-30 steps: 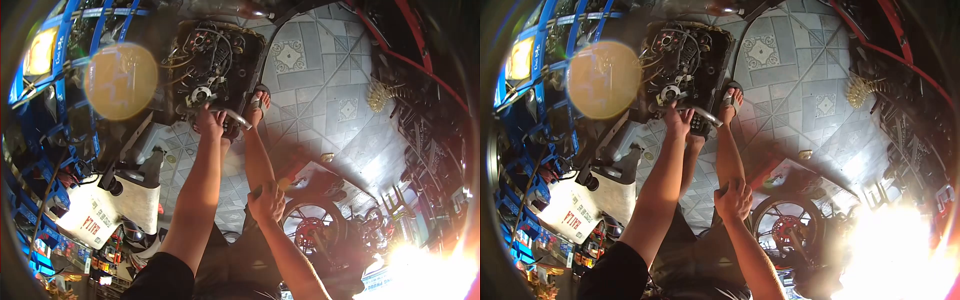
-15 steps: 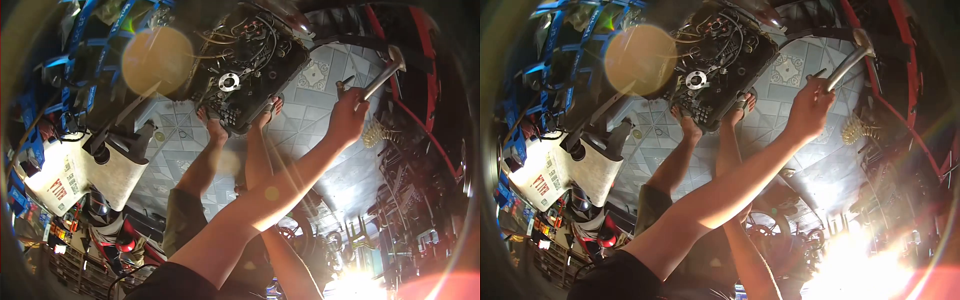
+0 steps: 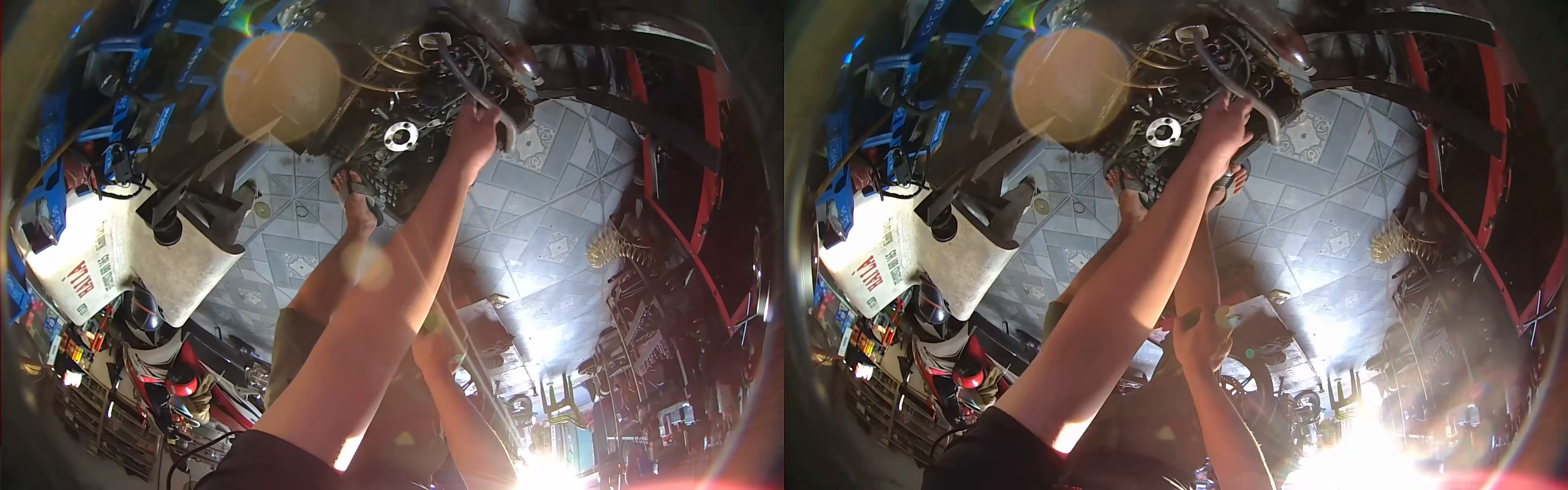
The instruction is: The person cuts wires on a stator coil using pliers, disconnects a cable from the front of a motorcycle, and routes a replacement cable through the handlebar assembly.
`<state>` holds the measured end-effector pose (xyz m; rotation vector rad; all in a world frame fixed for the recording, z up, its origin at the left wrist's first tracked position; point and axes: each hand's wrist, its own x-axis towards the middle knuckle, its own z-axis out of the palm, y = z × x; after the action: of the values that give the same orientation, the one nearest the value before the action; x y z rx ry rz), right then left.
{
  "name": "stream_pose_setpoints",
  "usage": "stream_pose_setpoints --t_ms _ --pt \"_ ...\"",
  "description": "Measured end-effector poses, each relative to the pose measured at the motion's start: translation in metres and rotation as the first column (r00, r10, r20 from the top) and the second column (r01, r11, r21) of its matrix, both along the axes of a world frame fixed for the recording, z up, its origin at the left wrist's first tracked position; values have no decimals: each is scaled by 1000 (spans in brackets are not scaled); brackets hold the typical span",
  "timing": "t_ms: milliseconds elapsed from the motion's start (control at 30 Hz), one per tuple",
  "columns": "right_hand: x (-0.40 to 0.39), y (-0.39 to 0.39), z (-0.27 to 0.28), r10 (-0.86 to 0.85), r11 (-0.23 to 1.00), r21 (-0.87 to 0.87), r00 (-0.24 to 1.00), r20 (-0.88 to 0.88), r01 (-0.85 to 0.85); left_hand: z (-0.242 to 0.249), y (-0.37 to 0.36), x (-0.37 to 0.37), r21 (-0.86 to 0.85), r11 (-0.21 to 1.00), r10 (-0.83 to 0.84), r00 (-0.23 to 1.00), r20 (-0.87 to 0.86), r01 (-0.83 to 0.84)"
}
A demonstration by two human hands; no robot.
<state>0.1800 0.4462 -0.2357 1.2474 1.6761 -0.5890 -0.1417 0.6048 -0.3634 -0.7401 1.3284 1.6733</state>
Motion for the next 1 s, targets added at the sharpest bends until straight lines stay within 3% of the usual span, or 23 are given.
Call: stream_pose_setpoints --t_ms 100,133,200,233,300,400,600,700,733,833,867,967,1000 --pt "-47 23 22 109 994 -20 994 3 -108 -26 -20 41 -290 949 -245 871 -426 125" --pt "-59 29 28 140 990 -18 990 -7 -140 -36 -33 51 -223 973 -131 934 -332 57" --pt "-77 38 38 188 982 8 981 -46 -188 -25 -63 53 -280 960 -92 961 -261 15" --pt "-81 39 41 203 979 29 977 -71 -201 -14 -80 46 -397 917 -170 944 -284 46" --pt "-83 40 42 226 974 47 969 -95 -222 -70 -127 69 -590 803 -344 875 -341 86" --pt "-84 40 41 159 986 53 985 -60 -156 -111 -158 80 -588 805 -345 867 -359 78" --pt "-85 43 42 230 971 81 969 -84 -224 -83 -137 32 -540 839 -193 889 -415 -70" --pt "-88 48 42 239 970 71 966 -97 -233 -99 -151 15 -556 799 -467 817 -339 227" --pt "-85 49 43 249 968 63 965 -84 -244 -96 -154 19 -553 803 -457 826 -331 223" --pt "-81 49 36 271 962 50 959 -85 -267 -90 -160 18 -301 945 -152 986 -61 127" --pt "-78 49 34 273 961 62 957 -101 -268 -88 -160 17 -300 946 -145 987 -67 119" --pt "-79 52 32 290 956 93 948 -133 -279 -85 -153 24 -539 787 -404 911 -84 300" --pt "-80 53 32 286 957 88 949 -134 -276 -85 -148 28 -535 792 -398 913 -87 294"
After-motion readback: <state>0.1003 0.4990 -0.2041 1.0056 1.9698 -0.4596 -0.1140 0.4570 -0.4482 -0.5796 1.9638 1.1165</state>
